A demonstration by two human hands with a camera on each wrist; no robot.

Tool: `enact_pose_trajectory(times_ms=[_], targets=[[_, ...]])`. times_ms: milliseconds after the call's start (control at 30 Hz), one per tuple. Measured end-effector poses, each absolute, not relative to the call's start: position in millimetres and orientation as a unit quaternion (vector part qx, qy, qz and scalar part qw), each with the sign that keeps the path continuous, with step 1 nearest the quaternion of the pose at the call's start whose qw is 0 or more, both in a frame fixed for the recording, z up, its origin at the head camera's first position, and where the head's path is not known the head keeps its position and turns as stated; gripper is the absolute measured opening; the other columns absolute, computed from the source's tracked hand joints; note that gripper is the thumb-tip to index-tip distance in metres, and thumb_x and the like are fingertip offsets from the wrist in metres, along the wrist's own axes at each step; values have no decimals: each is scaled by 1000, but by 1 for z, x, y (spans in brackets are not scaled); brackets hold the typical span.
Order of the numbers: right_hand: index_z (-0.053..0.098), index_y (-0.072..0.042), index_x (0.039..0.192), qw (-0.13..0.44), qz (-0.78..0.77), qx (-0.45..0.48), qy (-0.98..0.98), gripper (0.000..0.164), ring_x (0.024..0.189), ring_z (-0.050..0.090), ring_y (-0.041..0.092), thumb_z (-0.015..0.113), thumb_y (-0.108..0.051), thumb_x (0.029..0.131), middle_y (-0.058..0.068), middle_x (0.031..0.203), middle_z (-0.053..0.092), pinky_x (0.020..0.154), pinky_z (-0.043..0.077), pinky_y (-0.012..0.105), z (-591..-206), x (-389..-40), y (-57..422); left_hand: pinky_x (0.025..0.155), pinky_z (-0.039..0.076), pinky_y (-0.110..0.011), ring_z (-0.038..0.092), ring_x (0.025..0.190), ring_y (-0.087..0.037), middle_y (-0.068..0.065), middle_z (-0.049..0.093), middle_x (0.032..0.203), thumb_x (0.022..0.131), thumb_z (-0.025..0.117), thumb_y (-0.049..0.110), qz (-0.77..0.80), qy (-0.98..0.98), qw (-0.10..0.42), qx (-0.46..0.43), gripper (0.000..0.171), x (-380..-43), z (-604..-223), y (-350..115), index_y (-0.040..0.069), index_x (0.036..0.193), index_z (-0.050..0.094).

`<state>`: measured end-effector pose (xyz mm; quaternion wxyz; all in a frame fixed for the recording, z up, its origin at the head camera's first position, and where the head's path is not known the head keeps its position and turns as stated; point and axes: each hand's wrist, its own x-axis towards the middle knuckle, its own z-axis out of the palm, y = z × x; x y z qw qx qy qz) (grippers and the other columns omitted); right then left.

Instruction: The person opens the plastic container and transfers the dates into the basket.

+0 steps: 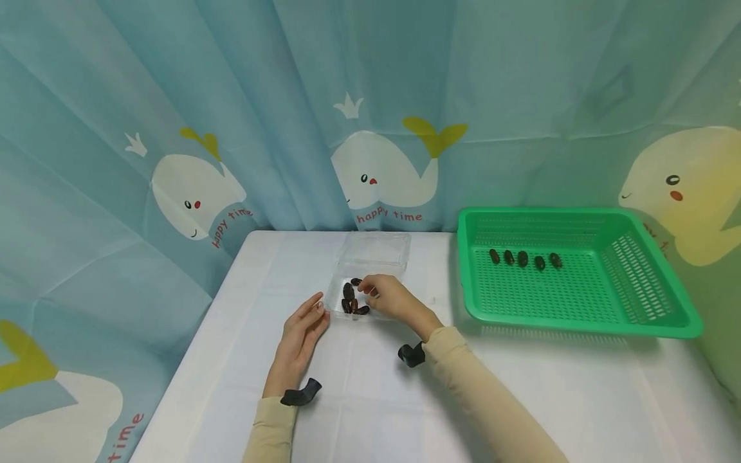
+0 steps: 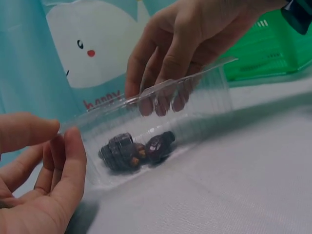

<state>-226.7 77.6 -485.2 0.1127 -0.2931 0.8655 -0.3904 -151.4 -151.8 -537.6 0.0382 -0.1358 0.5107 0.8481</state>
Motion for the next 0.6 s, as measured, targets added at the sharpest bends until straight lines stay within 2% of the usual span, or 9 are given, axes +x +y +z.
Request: enact_pose_trajectory(times_ms=[300,600], targets=[[71,1,124,131,-352,-292,880,29,110,70,33,68,2,95,18,121,74,96,61,46,-485,-229,69,101,57,-18,56,110,-9,-2,48,121,105,55,-3,862,495,40,-107,53,-155,-546,-152,1,157,42],[76,0,120,147,-333,-297,883,31,102,70,29,76,0,89,16,115,76,90,62,42,-492,-231,61,98,57,-17,57,107,-7,-1,51,120,105,55,-3,869,483,42,-102,54,-155,-549,-153,0,157,40]])
